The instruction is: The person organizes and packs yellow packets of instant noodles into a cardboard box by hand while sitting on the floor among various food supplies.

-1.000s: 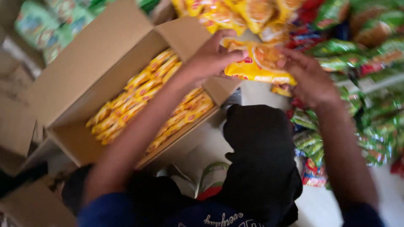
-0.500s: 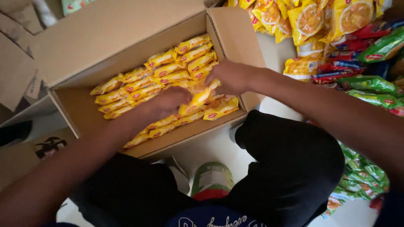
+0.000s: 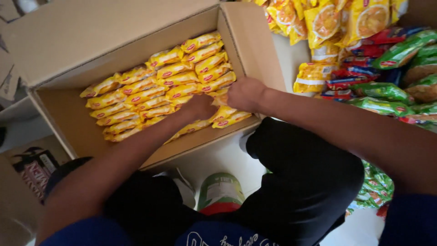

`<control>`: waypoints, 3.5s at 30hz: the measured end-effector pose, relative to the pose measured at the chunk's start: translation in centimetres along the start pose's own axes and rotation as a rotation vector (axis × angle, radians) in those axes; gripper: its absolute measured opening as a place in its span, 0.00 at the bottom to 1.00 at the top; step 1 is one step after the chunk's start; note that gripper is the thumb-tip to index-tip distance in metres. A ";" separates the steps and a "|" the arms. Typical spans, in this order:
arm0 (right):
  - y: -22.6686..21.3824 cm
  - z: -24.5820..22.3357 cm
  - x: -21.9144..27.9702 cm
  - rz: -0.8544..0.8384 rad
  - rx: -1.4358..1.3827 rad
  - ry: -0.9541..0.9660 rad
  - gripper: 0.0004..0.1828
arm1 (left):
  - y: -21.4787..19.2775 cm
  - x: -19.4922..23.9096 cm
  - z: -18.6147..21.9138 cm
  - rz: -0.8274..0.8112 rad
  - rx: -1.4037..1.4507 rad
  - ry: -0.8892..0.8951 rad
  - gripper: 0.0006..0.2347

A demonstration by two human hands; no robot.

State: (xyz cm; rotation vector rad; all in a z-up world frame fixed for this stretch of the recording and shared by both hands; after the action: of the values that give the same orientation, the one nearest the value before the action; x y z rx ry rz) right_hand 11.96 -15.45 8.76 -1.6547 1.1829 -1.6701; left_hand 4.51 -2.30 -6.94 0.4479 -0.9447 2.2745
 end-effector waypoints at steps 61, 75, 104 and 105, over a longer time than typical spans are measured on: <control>49.2 5.7 15.7 1.625 -2.527 1.578 0.12 | 14.7 -32.2 22.0 0.342 0.215 0.055 0.35; 39.7 4.4 18.1 1.155 -2.822 0.832 0.24 | 15.4 -31.4 22.8 0.260 0.511 0.078 0.19; 39.2 10.5 36.1 1.570 -1.159 1.422 0.30 | 1.7 -15.3 27.2 0.332 0.103 0.222 0.13; 40.0 10.3 36.3 1.568 -1.157 1.417 0.30 | 1.6 -14.9 27.3 0.336 0.106 0.221 0.13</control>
State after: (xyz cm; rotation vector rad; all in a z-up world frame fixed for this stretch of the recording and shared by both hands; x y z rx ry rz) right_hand 8.34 -68.01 -7.01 0.8772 3.0450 -0.6664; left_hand 16.36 -29.23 3.26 0.0795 -0.8398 2.6202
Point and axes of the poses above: each hand's wrist, its own x-axis away from the middle knuckle, its own y-axis out of the palm, z = x × y, the point moved 8 cm from there along -x, towards the middle knuckle, and after that the axes turned 6 degrees about x, right-handed, at the moved point
